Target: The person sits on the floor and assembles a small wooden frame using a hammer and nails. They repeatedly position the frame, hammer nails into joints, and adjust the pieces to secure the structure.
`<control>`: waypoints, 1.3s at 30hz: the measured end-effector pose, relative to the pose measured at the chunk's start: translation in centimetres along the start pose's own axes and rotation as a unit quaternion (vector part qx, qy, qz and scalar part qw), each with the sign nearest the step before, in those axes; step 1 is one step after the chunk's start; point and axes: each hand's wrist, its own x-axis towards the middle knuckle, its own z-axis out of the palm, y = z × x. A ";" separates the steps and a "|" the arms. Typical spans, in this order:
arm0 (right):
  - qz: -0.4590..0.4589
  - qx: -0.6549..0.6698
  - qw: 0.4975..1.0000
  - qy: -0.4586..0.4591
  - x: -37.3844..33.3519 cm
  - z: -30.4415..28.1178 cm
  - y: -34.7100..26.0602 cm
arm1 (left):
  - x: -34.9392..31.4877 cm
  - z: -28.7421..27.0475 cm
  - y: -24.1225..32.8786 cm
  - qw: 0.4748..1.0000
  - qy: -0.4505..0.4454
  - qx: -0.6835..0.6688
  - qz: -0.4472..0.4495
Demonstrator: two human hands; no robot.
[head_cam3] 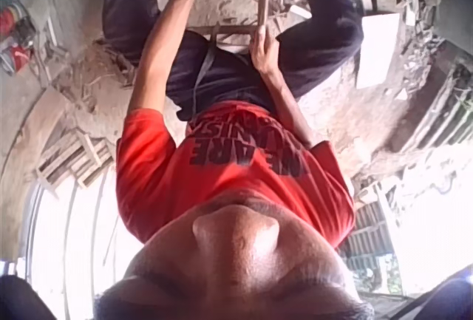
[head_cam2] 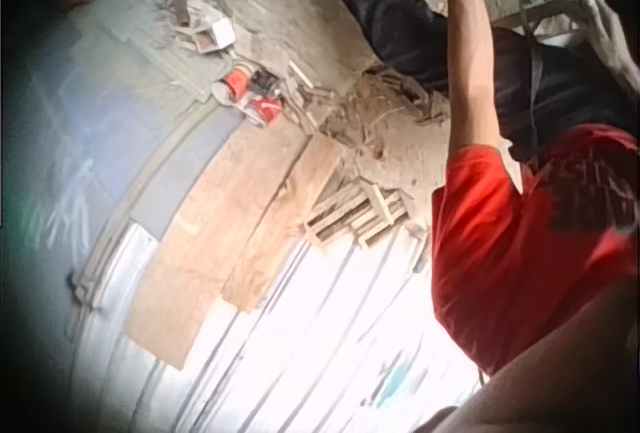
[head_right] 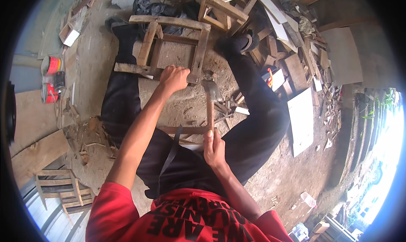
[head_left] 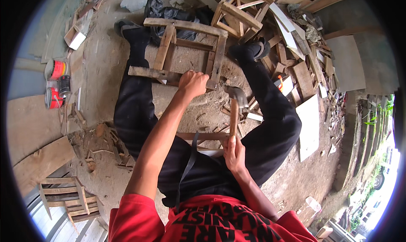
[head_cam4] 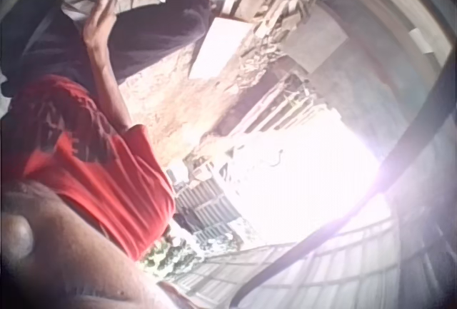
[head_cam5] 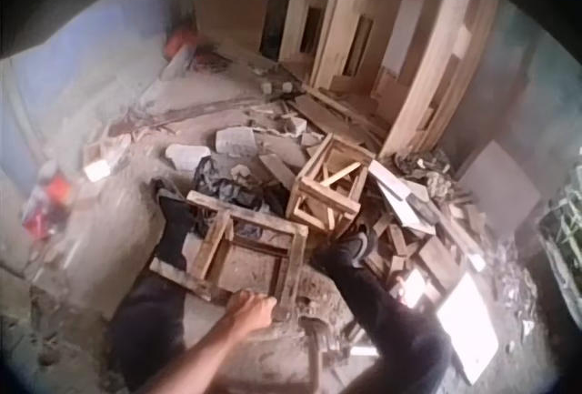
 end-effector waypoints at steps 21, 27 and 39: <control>0.132 0.031 0.990 -0.044 -0.2 1.3 0.8 | 0.0 0.4 -0.7 0.999 -0.038 0.011 0.016; -0.010 0.011 1.000 -0.016 0.3 1.0 -0.6 | 0.0 0.5 -0.5 0.998 0.014 0.022 0.052; -0.175 0.181 0.968 -0.004 3.6 -2.6 -15.0 | 0.2 0.7 -0.6 0.999 -0.039 0.033 0.011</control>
